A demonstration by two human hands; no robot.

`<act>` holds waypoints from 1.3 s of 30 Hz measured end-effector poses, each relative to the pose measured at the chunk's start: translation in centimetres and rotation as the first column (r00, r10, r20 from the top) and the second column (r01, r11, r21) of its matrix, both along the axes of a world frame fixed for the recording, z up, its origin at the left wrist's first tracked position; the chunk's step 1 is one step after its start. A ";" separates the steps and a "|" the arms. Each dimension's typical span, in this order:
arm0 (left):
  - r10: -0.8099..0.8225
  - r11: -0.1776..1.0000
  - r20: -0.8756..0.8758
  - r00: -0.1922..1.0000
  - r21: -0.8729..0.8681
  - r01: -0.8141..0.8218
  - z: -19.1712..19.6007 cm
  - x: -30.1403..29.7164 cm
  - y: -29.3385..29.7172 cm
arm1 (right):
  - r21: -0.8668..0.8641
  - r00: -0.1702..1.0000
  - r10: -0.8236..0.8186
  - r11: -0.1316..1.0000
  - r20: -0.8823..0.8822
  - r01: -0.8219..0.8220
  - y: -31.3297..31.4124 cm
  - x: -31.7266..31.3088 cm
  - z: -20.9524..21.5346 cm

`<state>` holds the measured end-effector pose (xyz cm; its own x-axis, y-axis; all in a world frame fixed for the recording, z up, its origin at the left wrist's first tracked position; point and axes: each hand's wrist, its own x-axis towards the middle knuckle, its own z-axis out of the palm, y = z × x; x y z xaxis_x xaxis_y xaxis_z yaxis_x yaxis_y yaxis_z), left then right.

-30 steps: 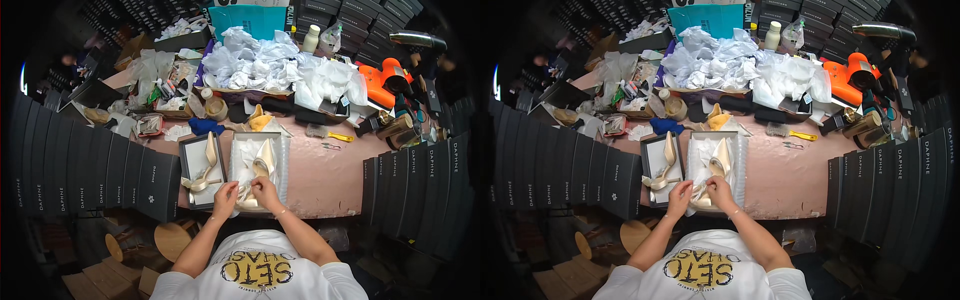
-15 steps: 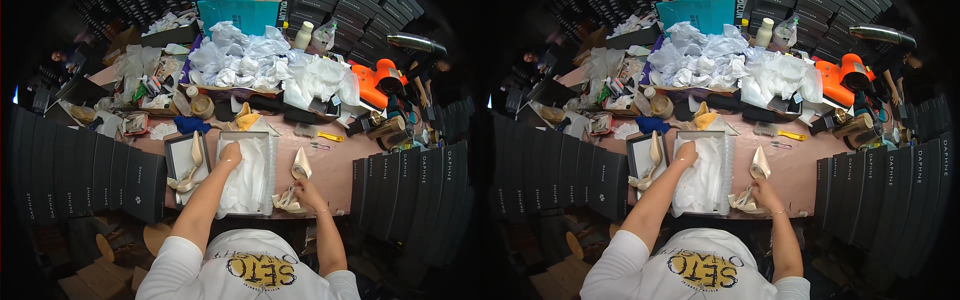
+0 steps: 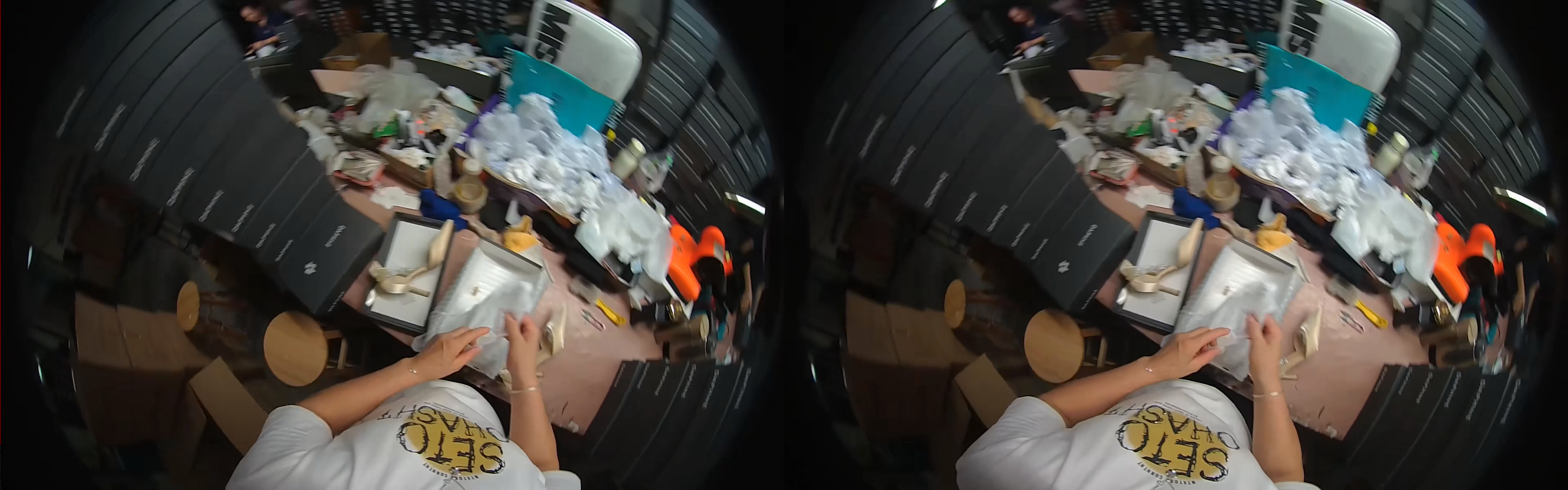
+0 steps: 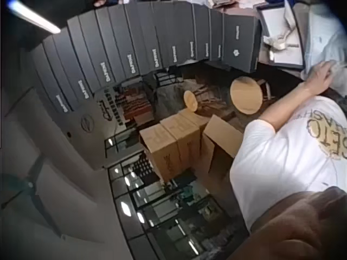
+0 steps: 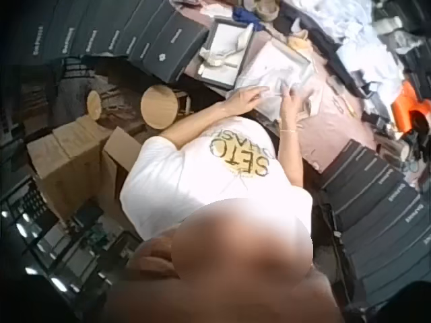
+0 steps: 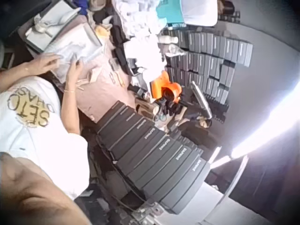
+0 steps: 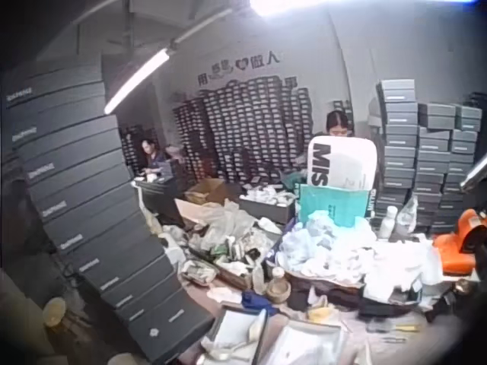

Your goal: Packing shoes into boxes, wrapping them in tissue paper, and organizing shipping labels.

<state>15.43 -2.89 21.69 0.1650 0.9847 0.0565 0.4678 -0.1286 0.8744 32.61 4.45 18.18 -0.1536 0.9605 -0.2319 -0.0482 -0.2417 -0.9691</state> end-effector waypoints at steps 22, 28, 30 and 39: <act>0.507 0.860 -0.185 0.842 0.170 -0.480 -0.5 -21.0 -17.1 | 0.310 0.448 0.291 0.416 0.845 -0.855 -12.4 -20.2 6.3; 0.419 0.873 -0.424 0.803 -0.054 -0.484 -1.2 -22.6 -18.7 | 0.262 0.603 0.421 0.627 0.678 -0.733 -12.8 -20.0 6.7; 0.321 0.853 -0.418 0.850 -0.262 -0.452 0.1 -23.3 -18.8 | 0.198 0.598 0.481 0.649 0.642 -0.735 -13.0 -20.2 7.5; 0.420 0.886 0.407 0.811 0.011 -0.464 1.3 -19.9 -15.5 | 0.117 0.616 0.628 0.649 0.476 -0.752 -11.4 -14.2 6.1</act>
